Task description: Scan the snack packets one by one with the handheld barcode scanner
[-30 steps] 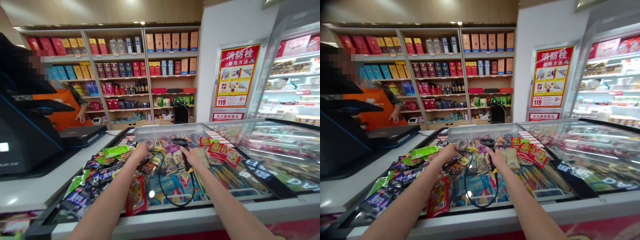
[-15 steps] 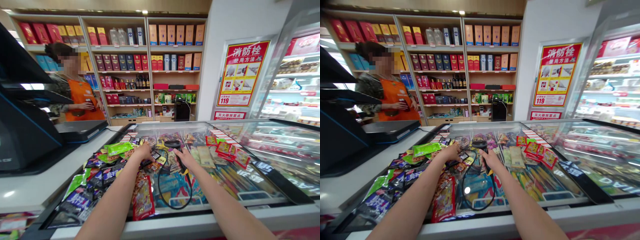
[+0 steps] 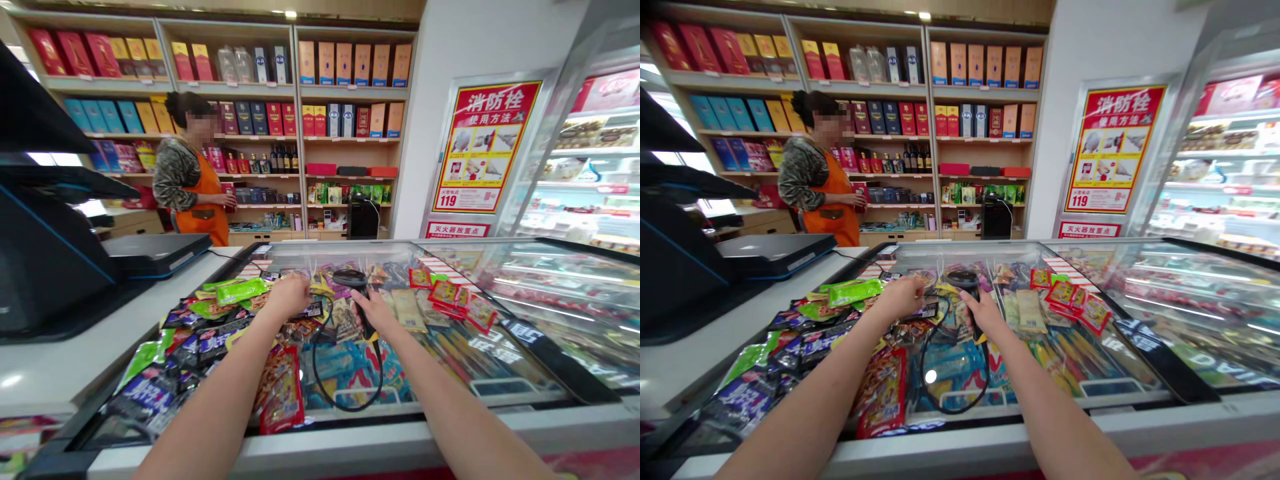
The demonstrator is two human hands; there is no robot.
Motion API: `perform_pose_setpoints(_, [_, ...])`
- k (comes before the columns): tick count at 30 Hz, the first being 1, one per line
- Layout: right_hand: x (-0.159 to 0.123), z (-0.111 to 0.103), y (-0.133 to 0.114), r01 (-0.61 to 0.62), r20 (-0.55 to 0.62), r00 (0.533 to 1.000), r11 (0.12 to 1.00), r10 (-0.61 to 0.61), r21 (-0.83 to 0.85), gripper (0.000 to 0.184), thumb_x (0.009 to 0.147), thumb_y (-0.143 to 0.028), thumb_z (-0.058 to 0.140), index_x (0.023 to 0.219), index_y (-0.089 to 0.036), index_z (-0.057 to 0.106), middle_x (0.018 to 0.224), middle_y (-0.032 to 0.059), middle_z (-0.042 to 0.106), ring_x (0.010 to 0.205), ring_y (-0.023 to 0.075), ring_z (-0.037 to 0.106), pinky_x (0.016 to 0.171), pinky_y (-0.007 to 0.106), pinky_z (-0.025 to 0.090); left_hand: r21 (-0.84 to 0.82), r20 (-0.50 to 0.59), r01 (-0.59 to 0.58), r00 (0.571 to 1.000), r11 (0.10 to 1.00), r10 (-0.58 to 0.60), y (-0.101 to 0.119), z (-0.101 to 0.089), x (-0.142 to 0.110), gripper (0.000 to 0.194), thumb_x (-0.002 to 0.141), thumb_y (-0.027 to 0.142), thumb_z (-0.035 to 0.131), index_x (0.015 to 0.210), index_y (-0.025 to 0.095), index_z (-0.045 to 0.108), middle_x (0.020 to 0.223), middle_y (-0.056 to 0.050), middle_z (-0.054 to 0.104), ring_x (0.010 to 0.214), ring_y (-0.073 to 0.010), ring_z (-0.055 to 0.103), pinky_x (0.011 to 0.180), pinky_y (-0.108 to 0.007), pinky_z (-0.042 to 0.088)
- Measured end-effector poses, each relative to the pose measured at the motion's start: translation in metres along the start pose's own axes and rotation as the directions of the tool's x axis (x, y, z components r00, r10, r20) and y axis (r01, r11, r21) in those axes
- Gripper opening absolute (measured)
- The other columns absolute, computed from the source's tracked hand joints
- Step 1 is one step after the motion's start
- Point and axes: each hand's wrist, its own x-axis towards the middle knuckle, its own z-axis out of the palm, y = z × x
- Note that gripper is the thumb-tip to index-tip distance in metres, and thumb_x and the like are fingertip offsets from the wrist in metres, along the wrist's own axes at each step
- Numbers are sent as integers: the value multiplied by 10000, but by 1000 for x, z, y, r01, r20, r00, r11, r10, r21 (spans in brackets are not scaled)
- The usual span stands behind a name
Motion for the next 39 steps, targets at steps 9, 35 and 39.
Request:
perform_pose_setpoints(9, [0, 1, 0, 30, 0, 1000, 999, -30, -26, 361, 753, -516, 642, 819, -206, 469, 491, -77, 513, 331, 86, 469, 308, 209, 403, 180, 226, -101, 972, 978, 59, 5, 7, -3, 178, 702, 210, 629, 859, 192, 711, 925, -111, 719, 883, -256, 666, 752, -310, 483])
perform_pose_setpoints(35, [5, -2, 5, 31, -18, 999, 999, -30, 38, 435, 721, -603, 615, 793, -218, 427, 504, -65, 511, 345, 89, 458, 332, 219, 398, -483, -250, -70, 966, 873, -60, -3, 46, 20, 131, 771, 162, 527, 850, 204, 623, 846, -18, 692, 817, -173, 636, 760, -269, 463])
perform_pose_setpoints(39, [1, -2, 3, 33, 13, 999, 998, -34, 57, 465, 696, -628, 618, 779, -214, 424, 521, -62, 514, 365, 86, 461, 349, 216, 404, -597, -375, -5, 886, 802, -273, -14, 45, 24, 130, 762, 208, 558, 871, 203, 630, 874, -32, 702, 831, -191, 642, 791, -305, 472])
